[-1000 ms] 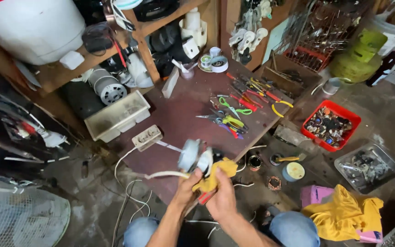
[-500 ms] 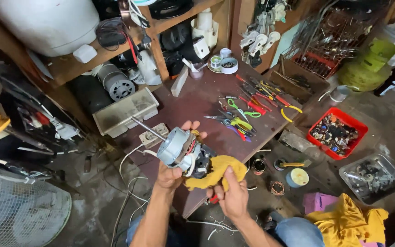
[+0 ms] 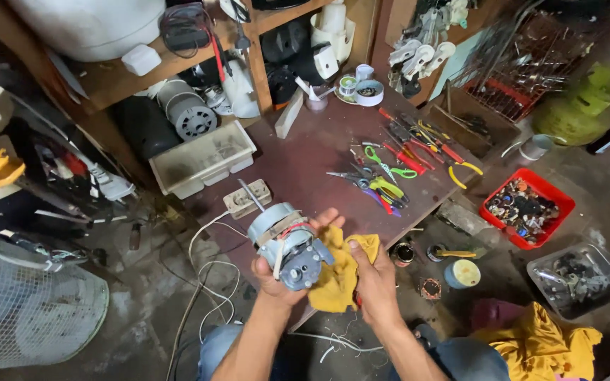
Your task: Cleaning and performing maintenance on a small electric motor using a cloth and a small hand tool
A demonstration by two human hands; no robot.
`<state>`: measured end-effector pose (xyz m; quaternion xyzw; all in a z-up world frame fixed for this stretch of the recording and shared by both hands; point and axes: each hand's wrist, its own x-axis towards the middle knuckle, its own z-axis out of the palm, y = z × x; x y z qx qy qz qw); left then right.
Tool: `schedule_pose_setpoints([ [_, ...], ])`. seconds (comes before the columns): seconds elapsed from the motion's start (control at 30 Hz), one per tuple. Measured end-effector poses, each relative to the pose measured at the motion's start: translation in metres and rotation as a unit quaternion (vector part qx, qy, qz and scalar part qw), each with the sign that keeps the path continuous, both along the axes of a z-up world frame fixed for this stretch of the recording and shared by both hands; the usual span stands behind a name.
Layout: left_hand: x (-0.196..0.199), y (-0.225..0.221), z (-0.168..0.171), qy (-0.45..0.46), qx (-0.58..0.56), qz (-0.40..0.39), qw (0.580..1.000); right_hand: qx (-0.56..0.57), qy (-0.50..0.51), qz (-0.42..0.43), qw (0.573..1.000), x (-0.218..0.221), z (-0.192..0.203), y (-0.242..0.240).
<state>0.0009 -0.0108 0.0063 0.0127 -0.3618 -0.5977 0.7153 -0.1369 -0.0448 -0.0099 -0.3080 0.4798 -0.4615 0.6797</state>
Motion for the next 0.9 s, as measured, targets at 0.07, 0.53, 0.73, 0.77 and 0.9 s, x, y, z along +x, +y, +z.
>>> schedule_pose_setpoints([
  [0.07,-0.004,-0.001,-0.010,0.030,0.023,-0.008,0.999,-0.060,0.089,-0.002,0.994,-0.001,-0.006,0.002],
  [0.53,0.010,-0.007,-0.022,0.096,0.281,-0.029,0.954,0.089,-0.055,0.058,0.993,-0.036,-0.016,-0.041],
  [0.73,0.007,-0.001,0.003,0.119,0.374,-0.036,0.919,-0.116,0.249,0.212,0.938,-0.019,0.014,-0.050],
  [0.77,0.008,-0.002,0.002,0.127,0.370,-0.032,0.920,-0.132,0.246,0.203,0.938,-0.015,0.028,-0.047],
  [0.9,0.012,-0.006,-0.015,0.150,0.382,0.002,0.912,-0.252,0.115,0.171,0.945,-0.015,0.024,-0.052],
])
